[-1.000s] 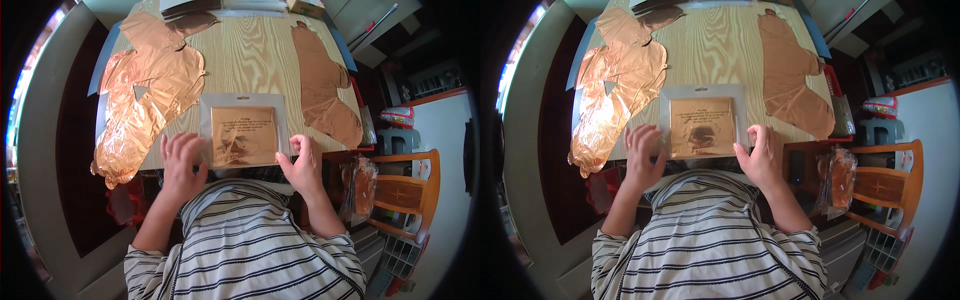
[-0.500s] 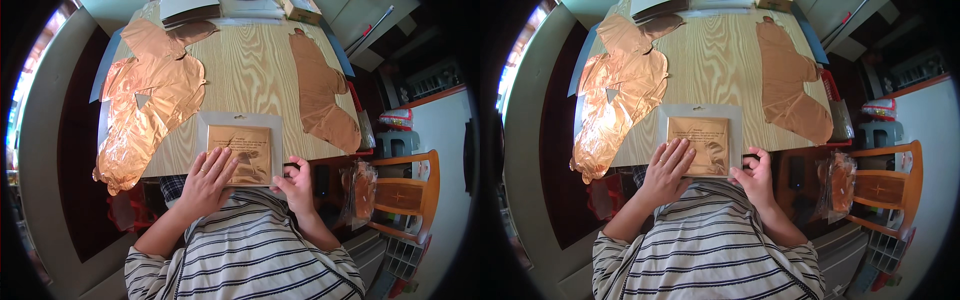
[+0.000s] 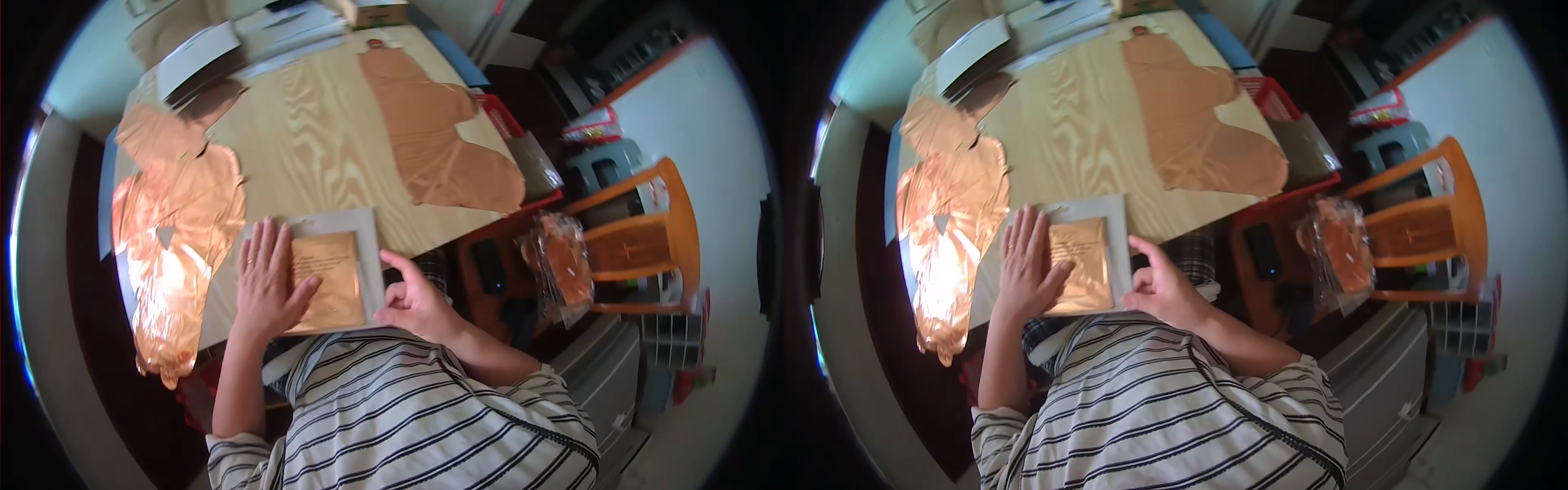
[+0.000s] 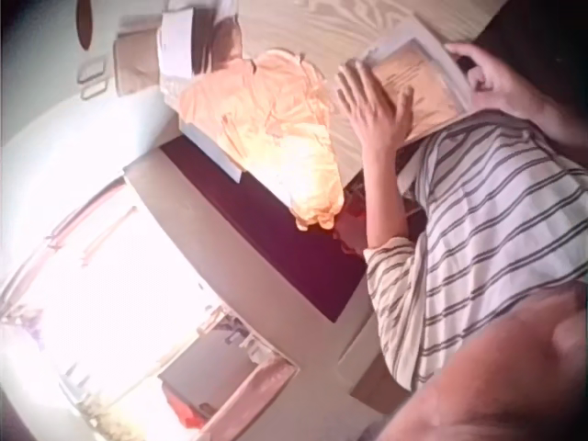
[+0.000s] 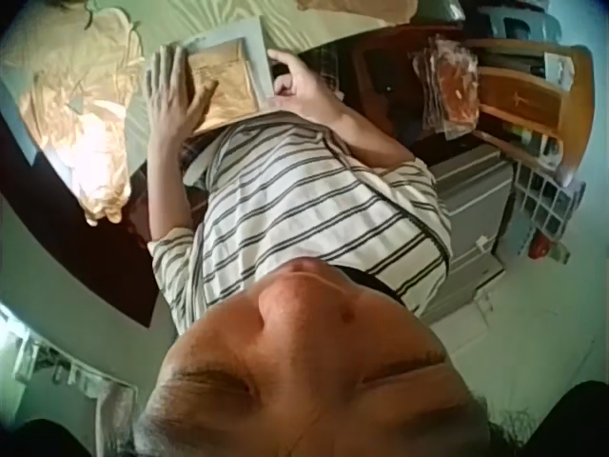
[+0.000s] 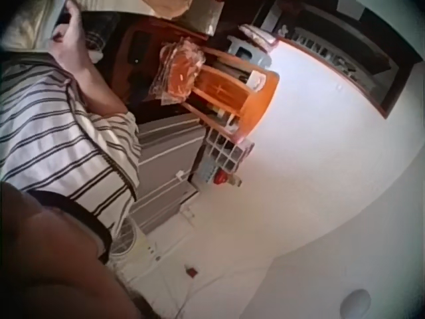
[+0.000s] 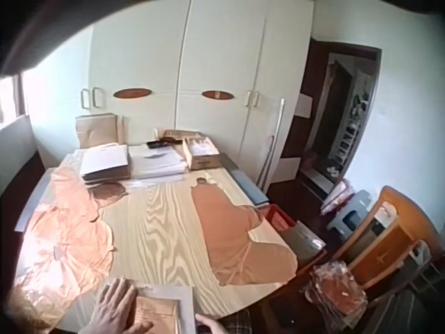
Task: Fold rose-gold balloon items and place them into plastic sleeves with instructional card inserts.
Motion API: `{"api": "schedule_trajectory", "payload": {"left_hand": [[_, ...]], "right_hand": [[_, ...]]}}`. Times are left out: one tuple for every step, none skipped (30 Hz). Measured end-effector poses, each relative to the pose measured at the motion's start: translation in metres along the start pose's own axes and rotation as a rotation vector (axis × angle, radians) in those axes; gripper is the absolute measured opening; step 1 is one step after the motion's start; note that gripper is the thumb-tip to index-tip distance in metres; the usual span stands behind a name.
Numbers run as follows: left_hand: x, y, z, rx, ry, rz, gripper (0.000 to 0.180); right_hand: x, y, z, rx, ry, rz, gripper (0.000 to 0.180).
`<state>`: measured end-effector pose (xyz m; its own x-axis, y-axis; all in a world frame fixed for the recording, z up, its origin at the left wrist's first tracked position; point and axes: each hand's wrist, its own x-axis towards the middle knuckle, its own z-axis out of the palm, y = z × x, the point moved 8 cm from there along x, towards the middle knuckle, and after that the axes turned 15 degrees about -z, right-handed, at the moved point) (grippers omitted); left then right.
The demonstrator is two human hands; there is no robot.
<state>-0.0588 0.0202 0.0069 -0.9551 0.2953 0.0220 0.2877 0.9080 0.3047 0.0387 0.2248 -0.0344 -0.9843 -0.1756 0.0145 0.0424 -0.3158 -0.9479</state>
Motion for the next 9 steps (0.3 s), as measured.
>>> {"api": "schedule_trajectory", "payload": {"left_hand": [[-0.001, 0.000, 0.002, 0.000, -0.023, 0.023, 0.087], [-0.003, 0.003, 0.001, -0.057, -0.045, 0.053, 0.088], [-0.007, 0.013, -0.001, -0.119, -0.073, 0.091, 0.089], [-0.010, 0.025, -0.002, -0.180, -0.103, 0.128, 0.090], [-0.014, 0.039, 0.000, -0.207, -0.129, 0.193, 0.090], [-0.017, 0.057, -0.001, -0.233, -0.146, 0.253, 0.091], [-0.022, 0.068, 0.002, -0.248, -0.144, 0.295, 0.092], [-0.026, 0.075, 0.009, -0.264, -0.139, 0.336, 0.093], [-0.028, 0.078, 0.011, -0.415, -0.169, 0.372, 0.095]], "right_hand": [[-0.004, -0.006, -0.001, 0.088, -0.052, 0.032, 0.080], [-0.004, -0.014, -0.011, 0.187, 0.012, 0.053, 0.078], [-0.003, -0.020, -0.022, 0.287, 0.069, 0.076, 0.075], [-0.002, -0.027, -0.033, 0.389, 0.125, 0.096, 0.073], [-0.005, -0.037, -0.046, 0.379, 0.185, 0.149, 0.067], [-0.008, -0.036, -0.060, 0.322, 0.170, 0.172, 0.067], [-0.014, -0.031, -0.069, 0.147, 0.049, 0.193, 0.068], [-0.017, -0.033, -0.073, -0.032, -0.072, 0.214, 0.070], [-0.023, -0.049, -0.080, -0.158, -0.119, 0.135, 0.073]]}}
